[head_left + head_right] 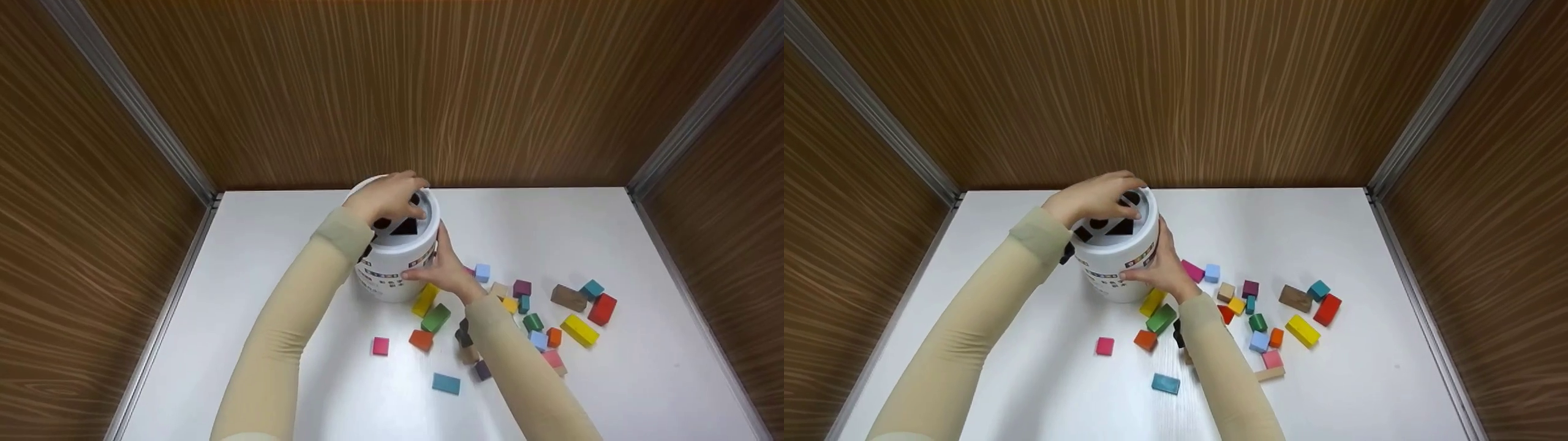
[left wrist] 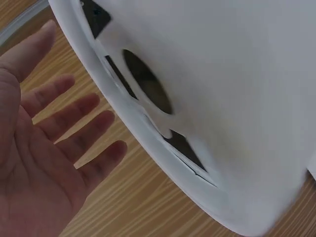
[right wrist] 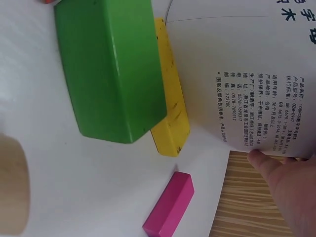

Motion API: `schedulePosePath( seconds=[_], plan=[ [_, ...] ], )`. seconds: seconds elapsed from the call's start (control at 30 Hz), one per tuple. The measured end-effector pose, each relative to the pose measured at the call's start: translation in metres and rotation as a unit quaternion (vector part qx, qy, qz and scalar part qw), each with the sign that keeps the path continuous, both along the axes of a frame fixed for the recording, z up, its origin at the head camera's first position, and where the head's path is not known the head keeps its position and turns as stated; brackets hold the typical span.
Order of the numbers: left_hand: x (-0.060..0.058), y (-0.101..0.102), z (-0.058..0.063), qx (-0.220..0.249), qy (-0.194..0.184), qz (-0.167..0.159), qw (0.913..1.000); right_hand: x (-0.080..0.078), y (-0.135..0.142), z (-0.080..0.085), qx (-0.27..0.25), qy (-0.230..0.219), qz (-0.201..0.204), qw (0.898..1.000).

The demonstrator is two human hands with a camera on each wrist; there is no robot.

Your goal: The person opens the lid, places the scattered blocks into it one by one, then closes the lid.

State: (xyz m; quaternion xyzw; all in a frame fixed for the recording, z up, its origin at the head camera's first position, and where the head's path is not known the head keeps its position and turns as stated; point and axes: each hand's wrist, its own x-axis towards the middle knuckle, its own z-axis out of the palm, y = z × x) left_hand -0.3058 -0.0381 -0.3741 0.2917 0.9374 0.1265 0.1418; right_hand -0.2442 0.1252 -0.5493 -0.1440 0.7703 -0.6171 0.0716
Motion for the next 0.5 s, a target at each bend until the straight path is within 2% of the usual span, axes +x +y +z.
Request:
schedulePosePath(
  seconds=[0.13,0.3,0.4,0.5],
  plan=[
    [-0.002,0.005,0.001,0.01,-0.004,-0.014,0.9998,0.001,0.0,0.002,0.001,-0.01,-0.007,1.0],
    [-0.006,0.008,-0.005,0.021,0.017,-0.024,0.9993,0.001,-0.001,0.001,0.001,-0.004,-0.01,1.0],
    [-0.009,0.008,-0.01,0.021,0.033,-0.021,0.999,0.001,-0.001,0.001,0.001,-0.003,-0.008,1.0],
    [-0.01,0.008,-0.012,0.01,0.031,-0.008,0.9994,0.001,-0.001,0.001,0.006,-0.012,-0.011,1.0]
  ],
)
